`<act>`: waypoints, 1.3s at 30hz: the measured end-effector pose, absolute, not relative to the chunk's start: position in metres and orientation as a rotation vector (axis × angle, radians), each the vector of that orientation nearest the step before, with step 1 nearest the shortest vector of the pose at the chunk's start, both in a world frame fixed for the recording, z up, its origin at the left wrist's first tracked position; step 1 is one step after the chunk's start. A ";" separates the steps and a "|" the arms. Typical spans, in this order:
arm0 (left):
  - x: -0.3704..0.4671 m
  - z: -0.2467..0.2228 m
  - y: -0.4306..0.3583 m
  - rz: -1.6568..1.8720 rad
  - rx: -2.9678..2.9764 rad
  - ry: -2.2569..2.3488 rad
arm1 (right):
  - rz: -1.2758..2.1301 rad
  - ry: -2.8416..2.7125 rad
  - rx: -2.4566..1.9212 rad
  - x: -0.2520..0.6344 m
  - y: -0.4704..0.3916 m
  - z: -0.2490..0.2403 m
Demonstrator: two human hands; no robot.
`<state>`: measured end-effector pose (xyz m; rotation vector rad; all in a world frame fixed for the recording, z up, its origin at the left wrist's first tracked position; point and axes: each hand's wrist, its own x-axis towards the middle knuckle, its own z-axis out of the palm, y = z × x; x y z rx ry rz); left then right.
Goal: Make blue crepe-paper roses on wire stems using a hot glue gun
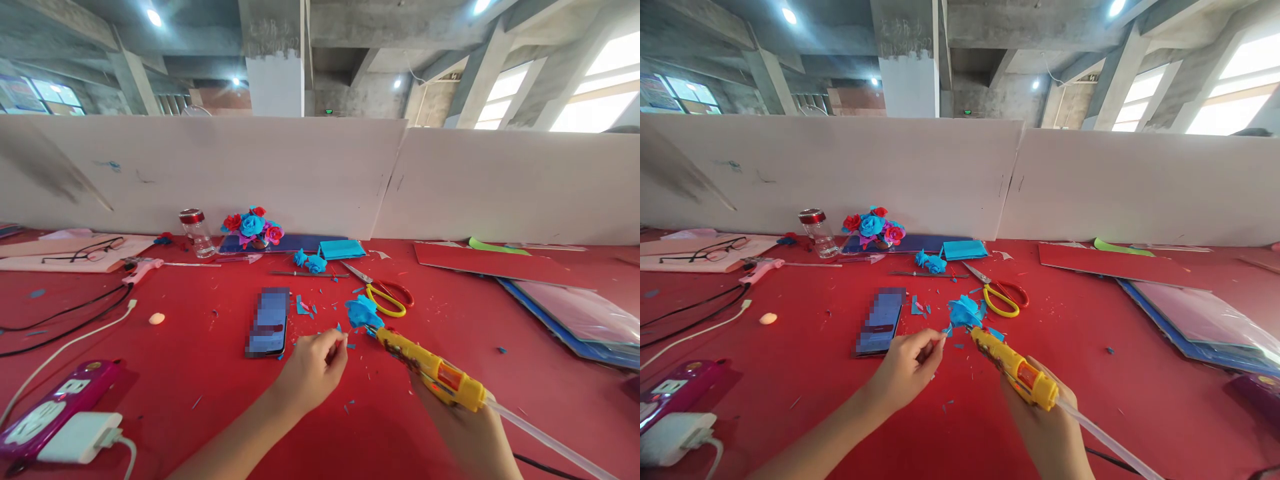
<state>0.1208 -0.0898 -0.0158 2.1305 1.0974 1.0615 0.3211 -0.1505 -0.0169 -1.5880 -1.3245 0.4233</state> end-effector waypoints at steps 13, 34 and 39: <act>0.123 -0.011 -0.089 1.072 1.998 1.134 | 0.393 -1.375 -1.587 0.323 -0.150 -0.026; 0.127 -0.005 -0.093 1.028 1.710 1.104 | 0.317 -1.376 -1.565 0.319 -0.150 -0.030; 0.128 -0.004 -0.093 1.035 1.707 1.110 | 0.304 -1.332 -1.577 0.315 -0.149 -0.027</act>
